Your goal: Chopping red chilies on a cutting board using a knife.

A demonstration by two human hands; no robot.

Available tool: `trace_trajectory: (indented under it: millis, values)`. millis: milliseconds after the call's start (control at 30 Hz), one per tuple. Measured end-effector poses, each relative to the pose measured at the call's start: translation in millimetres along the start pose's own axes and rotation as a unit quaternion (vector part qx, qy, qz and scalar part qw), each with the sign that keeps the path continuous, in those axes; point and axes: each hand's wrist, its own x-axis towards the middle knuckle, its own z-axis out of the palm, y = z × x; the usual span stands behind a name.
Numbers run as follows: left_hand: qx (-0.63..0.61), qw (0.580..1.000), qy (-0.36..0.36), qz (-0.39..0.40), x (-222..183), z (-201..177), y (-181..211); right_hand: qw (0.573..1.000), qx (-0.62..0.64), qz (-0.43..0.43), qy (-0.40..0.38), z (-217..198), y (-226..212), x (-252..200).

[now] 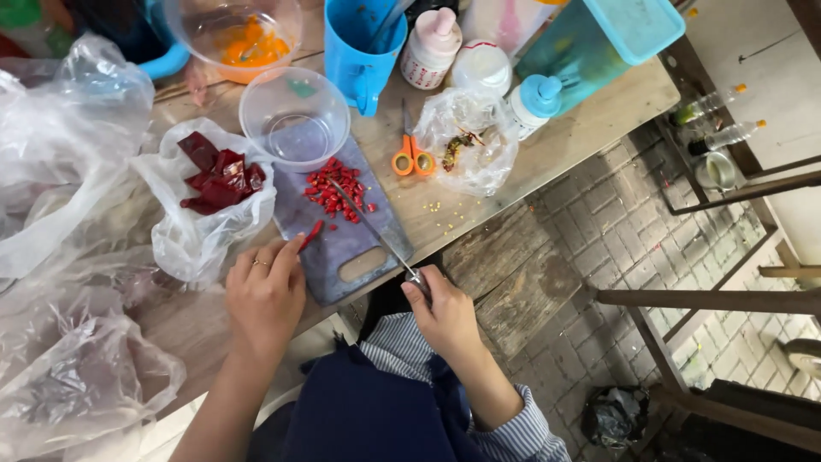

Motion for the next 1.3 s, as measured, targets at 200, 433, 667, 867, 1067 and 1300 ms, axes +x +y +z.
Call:
trace_trajectory:
  millis: [200, 433, 667, 867, 1067, 1300]
  values:
    - [0.024, 1.0, 0.003, -0.004, -3.4, 2.0, -0.7, 1.0, 0.004, -0.014, -0.002, 10.4, 0.5, -4.2]
    - [-0.016, 0.999, -0.008, -0.033, -5.1, 4.2, -2.5, 0.999, 0.017, -0.013, -0.026, 18.0, 0.4, -5.4]
    - [-0.033, 0.999, -0.018, -0.033, -7.6, 4.7, -2.3, 0.998, 0.015, -0.025, -0.046, 17.3, -3.7, -8.3]
    - [-0.032, 0.999, -0.011, -0.025, -9.8, 7.7, -4.9, 0.999, 0.013, -0.03, -0.043, 14.7, -9.1, -8.6]
    - [-0.033, 0.999, -0.01, -0.025, -6.3, 4.5, -2.4, 0.999, 0.013, -0.039, -0.028, 22.3, -3.4, -10.1]
    - [-0.043, 0.999, -0.018, -0.019, -7.2, 4.8, -3.7, 0.999, 0.022, -0.042, -0.017, 19.9, -7.8, -10.7]
